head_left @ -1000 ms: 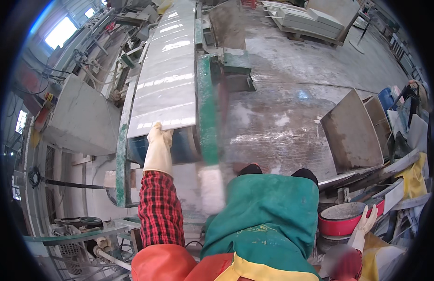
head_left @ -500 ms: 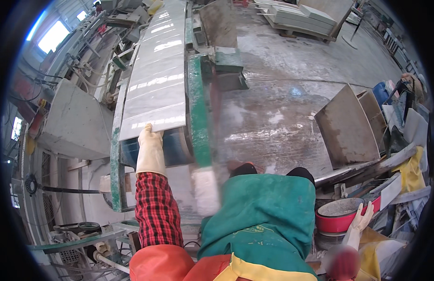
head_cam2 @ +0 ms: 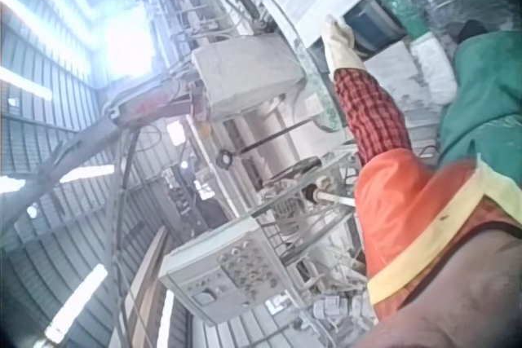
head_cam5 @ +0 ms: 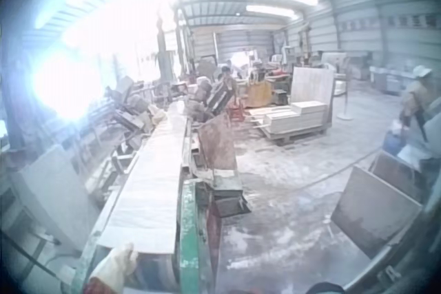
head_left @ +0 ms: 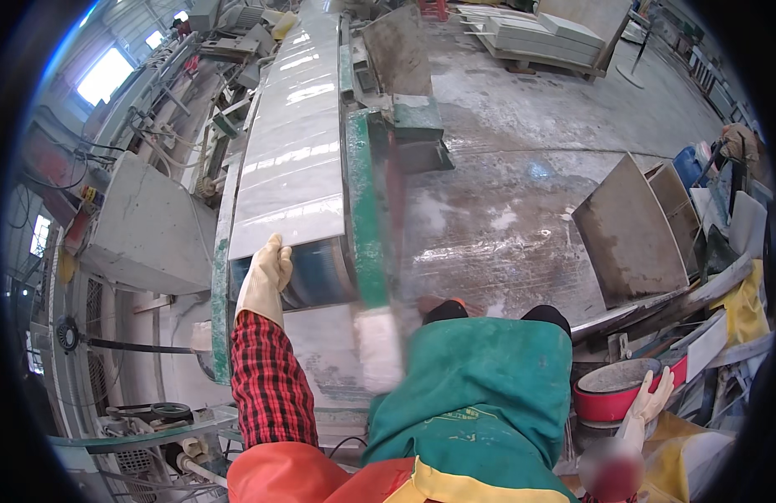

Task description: The person repeatedly picks up rectangular slabs from a conveyor belt, rubs their edges against a sanding machine, and places them into a nearby bin. The task is performed continuously with multiple slabs throughout the clip.

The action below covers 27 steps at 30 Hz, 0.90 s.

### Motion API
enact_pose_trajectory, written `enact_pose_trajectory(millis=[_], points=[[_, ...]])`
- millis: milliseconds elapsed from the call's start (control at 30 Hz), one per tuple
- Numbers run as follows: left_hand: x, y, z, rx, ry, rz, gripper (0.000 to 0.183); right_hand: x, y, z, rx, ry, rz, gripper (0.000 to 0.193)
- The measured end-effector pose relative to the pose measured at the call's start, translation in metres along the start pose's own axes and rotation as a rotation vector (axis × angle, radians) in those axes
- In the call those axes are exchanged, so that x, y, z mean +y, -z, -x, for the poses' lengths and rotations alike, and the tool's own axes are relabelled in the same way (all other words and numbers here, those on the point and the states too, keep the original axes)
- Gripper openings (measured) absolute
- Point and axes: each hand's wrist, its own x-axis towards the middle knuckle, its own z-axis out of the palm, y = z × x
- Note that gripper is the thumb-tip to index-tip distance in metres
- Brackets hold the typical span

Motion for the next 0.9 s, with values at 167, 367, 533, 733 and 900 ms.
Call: enact_pose_trajectory(millis=[167, 367, 533, 733, 900], points=[[-0.018, -0.001, -0.015, 0.017, -0.099, 0.294, 0.025, -0.006, 0.007, 0.001, -0.006, 0.024, 0.041, 0.050], [-0.035, -0.020, -0.002, 0.064, -0.160, 0.518, 0.026, -0.021, 0.017, 0.008, -0.015, 0.030, 0.068, 0.053], [-0.061, -0.003, 0.015, 0.008, -0.328, 0.381, 0.016, -0.023, 0.017, -0.003, 0.029, 0.090, 0.103, 0.054], [-0.082, -0.055, 0.080, -0.224, -0.681, -0.275, 0.038, 0.015, 0.017, -0.059, -0.087, -0.158, 0.535, 0.057], [-0.091, -0.101, 0.119, -0.355, -1.180, -1.110, 0.047, 0.017, 0.007, -0.095, -0.153, -0.223, 0.607, 0.058]])
